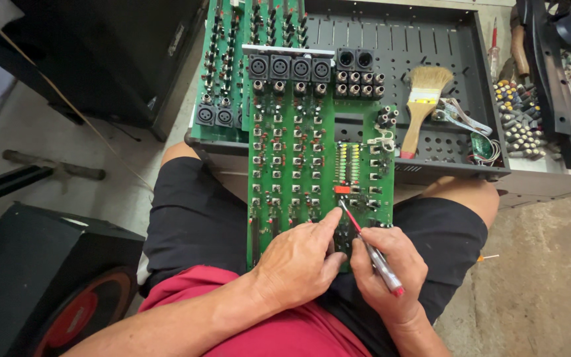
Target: The person sits with a green audio mixer circuit board resting on their lap and works on its components using a red-shafted screwdriver-like hand tool, steadying the board with the other hand and moving along different sections of the board throughout the clip.
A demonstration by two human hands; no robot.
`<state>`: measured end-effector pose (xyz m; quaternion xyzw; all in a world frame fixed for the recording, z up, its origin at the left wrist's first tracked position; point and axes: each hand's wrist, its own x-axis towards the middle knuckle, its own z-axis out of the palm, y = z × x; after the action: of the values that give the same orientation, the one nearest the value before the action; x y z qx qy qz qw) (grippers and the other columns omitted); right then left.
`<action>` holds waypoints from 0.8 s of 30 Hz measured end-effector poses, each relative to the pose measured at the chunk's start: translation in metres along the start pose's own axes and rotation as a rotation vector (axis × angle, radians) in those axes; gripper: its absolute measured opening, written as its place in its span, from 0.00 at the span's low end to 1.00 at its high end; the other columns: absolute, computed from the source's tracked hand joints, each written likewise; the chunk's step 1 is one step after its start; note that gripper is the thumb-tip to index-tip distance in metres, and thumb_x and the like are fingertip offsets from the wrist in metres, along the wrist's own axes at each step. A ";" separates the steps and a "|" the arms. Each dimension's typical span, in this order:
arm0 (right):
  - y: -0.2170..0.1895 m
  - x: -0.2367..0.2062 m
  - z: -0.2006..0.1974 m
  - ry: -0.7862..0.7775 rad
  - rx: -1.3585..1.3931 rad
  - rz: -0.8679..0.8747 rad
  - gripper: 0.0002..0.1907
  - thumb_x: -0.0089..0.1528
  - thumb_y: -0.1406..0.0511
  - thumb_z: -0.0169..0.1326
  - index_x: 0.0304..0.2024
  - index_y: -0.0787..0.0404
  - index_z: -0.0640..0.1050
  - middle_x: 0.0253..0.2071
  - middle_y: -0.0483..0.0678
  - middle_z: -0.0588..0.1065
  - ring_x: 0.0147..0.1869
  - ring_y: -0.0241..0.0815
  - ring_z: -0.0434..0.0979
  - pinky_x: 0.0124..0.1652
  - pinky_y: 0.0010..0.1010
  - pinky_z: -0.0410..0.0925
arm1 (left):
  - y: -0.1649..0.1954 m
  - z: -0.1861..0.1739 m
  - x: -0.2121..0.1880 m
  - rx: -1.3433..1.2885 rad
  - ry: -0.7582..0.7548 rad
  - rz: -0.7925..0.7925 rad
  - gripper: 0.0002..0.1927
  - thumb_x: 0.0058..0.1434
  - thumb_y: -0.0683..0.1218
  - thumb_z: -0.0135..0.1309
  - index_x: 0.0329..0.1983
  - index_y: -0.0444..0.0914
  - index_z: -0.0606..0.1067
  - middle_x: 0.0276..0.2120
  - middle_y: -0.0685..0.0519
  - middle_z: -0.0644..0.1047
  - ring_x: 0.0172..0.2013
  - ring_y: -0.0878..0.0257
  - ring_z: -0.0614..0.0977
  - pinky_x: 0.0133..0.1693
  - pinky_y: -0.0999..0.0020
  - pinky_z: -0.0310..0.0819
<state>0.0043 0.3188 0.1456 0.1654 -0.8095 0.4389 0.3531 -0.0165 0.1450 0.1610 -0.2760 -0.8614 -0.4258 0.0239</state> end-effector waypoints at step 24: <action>0.002 -0.007 0.010 0.003 -0.053 0.082 0.11 0.58 0.74 0.64 0.42 0.66 0.78 0.36 0.52 0.78 0.35 0.41 0.80 0.37 0.29 0.73 | -0.005 0.001 -0.002 -0.046 0.011 -0.001 0.37 0.57 0.43 0.61 0.68 0.29 0.63 0.34 0.44 0.80 0.36 0.46 0.82 0.39 0.53 0.75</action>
<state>0.0038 0.3116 0.1363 0.1223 -0.8264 0.4317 0.3403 -0.0166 0.1425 0.1565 -0.2738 -0.8513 -0.4470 0.0224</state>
